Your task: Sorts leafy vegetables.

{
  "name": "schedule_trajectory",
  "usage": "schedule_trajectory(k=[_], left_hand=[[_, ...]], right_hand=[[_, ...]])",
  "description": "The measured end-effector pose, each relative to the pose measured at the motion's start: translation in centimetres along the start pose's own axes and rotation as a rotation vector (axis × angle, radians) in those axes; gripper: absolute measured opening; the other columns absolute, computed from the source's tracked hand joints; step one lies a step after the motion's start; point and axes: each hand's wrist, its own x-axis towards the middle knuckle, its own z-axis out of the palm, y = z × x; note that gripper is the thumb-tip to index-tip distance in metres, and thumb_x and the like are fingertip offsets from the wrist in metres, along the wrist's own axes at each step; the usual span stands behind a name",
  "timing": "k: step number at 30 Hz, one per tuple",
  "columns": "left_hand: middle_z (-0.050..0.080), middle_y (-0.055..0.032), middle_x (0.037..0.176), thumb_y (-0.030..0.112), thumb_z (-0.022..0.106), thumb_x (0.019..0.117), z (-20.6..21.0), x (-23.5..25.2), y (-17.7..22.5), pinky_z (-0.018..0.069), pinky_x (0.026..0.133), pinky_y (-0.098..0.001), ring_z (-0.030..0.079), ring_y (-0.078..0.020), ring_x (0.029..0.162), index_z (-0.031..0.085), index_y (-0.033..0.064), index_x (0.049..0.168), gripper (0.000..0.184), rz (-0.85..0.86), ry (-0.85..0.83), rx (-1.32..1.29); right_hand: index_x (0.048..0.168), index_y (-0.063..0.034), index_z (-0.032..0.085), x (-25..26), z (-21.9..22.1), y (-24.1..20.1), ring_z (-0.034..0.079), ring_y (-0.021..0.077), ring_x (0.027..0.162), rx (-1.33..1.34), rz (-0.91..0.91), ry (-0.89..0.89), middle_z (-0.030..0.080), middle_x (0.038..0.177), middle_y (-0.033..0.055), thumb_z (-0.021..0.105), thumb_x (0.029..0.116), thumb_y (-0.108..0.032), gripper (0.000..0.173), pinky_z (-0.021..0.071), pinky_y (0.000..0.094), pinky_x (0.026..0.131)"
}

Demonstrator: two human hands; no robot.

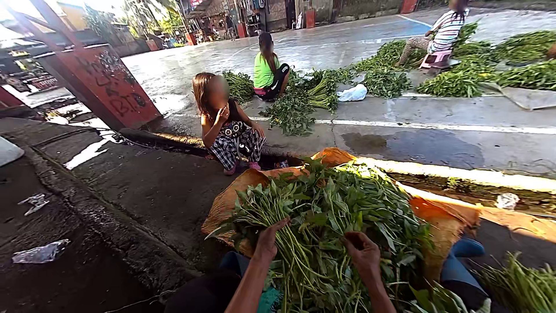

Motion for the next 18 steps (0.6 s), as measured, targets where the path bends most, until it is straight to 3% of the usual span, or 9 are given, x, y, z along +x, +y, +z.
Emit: schedule_trajectory(k=[4, 8, 10, 12, 13, 15, 16, 17, 18], left_hand=[[0.072, -0.0125, 0.102, -0.003, 0.075, 0.0873, 1.4, -1.4, -1.5, 0.0566, 0.086, -0.0303, 0.069, -0.0155, 0.093, 0.062, -0.0058, 0.118, 0.033, -0.041, -0.007, 0.117], [0.063, -0.0166, 0.127, -0.001, 0.083, 0.0804, 2.0, -2.4, -2.5, 0.0508, 0.101, -0.0319, 0.062, -0.0174, 0.115, 0.05, -0.0052, 0.136, 0.065, 0.0, -0.029, 0.203], [0.06, -0.0184, 0.132, 0.001, 0.085, 0.078, 1.9, -2.4, -2.6, 0.0496, 0.103, -0.0332, 0.059, -0.019, 0.12, 0.046, -0.0048, 0.14, 0.073, 0.015, -0.033, 0.222], [0.06, -0.0188, 0.131, 0.0, 0.086, 0.0761, 1.8, -2.5, -2.3, 0.0497, 0.102, -0.033, 0.059, -0.0194, 0.119, 0.048, -0.0049, 0.138, 0.073, 0.029, -0.026, 0.267], [0.058, -0.0199, 0.134, 0.001, 0.086, 0.0759, 1.9, -2.6, -2.1, 0.048, 0.104, -0.0333, 0.057, -0.0203, 0.122, 0.046, -0.0055, 0.14, 0.076, 0.037, -0.031, 0.297], [0.052, -0.0222, 0.14, 0.001, 0.088, 0.0742, 2.0, -2.9, -1.9, 0.0449, 0.108, -0.0334, 0.053, -0.0218, 0.128, 0.04, -0.0065, 0.145, 0.086, 0.051, -0.042, 0.361], [0.05, -0.0229, 0.143, 0.002, 0.089, 0.0735, 2.1, -3.1, -1.9, 0.044, 0.11, -0.0333, 0.052, -0.0224, 0.131, 0.037, -0.0067, 0.147, 0.09, 0.053, -0.055, 0.387], [0.05, -0.0233, 0.144, 0.001, 0.089, 0.0728, 2.2, -3.2, -2.0, 0.0439, 0.11, -0.0333, 0.051, -0.0226, 0.132, 0.035, -0.0072, 0.148, 0.092, 0.06, -0.065, 0.403], [0.05, -0.0235, 0.143, 0.001, 0.089, 0.0723, 2.2, -3.1, -2.1, 0.0445, 0.11, -0.0336, 0.052, -0.0229, 0.131, 0.036, -0.0075, 0.147, 0.092, 0.065, -0.066, 0.405]], right_hand=[[0.102, 0.0055, 0.073, -2.2, 2.7, -0.5, 0.069, 0.0174, 0.079, -0.102, -0.153, -0.034, 0.072, 0.095, 0.015, 0.071, 0.0846, -0.001, 0.019, 0.0586, 0.0324, 0.075], [0.094, 0.0046, 0.075, -4.1, 5.0, -1.7, 0.071, 0.024, 0.077, -0.24, -0.328, -0.061, 0.071, 0.09, 0.0169, 0.069, 0.081, 0.004, 0.014, 0.061, 0.0368, 0.073], [0.094, 0.005, 0.075, -4.6, 5.7, -2.3, 0.072, 0.029, 0.079, -0.304, -0.367, -0.094, 0.071, 0.09, 0.0184, 0.069, 0.0807, 0.006, 0.015, 0.0616, 0.0424, 0.074], [0.107, 0.0087, 0.07, -4.7, 6.1, -2.6, 0.071, 0.0333, 0.083, -0.329, -0.35, -0.151, 0.069, 0.098, 0.0223, 0.067, 0.0803, 0.007, 0.027, 0.0603, 0.0465, 0.074], [0.123, 0.0106, 0.061, -4.6, 6.2, -2.8, 0.07, 0.0352, 0.09, -0.322, -0.304, -0.22, 0.066, 0.11, 0.0255, 0.066, 0.0818, 0.007, 0.041, 0.0599, 0.0478, 0.077], [0.152, 0.0049, 0.036, -3.7, 6.0, -3.7, 0.067, 0.0375, 0.108, -0.336, -0.12, -0.413, 0.058, 0.134, 0.0264, 0.064, 0.0892, 0.0, 0.069, 0.0575, 0.0503, 0.089], [0.158, 0.0017, 0.027, -3.1, 5.9, -4.4, 0.064, 0.039, 0.116, -0.377, -0.024, -0.506, 0.055, 0.139, 0.0263, 0.064, 0.093, -0.005, 0.075, 0.0537, 0.0523, 0.097], [0.158, 0.002, 0.027, -2.6, 5.8, -5.1, 0.062, 0.0402, 0.121, -0.437, 0.049, -0.583, 0.056, 0.139, 0.0266, 0.062, 0.097, -0.01, 0.071, 0.0495, 0.0535, 0.103], [0.152, 0.0042, 0.036, -2.2, 5.8, -5.6, 0.061, 0.0412, 0.121, -0.501, 0.101, -0.63, 0.059, 0.134, 0.0271, 0.061, 0.1002, -0.016, 0.061, 0.0471, 0.0544, 0.105]])
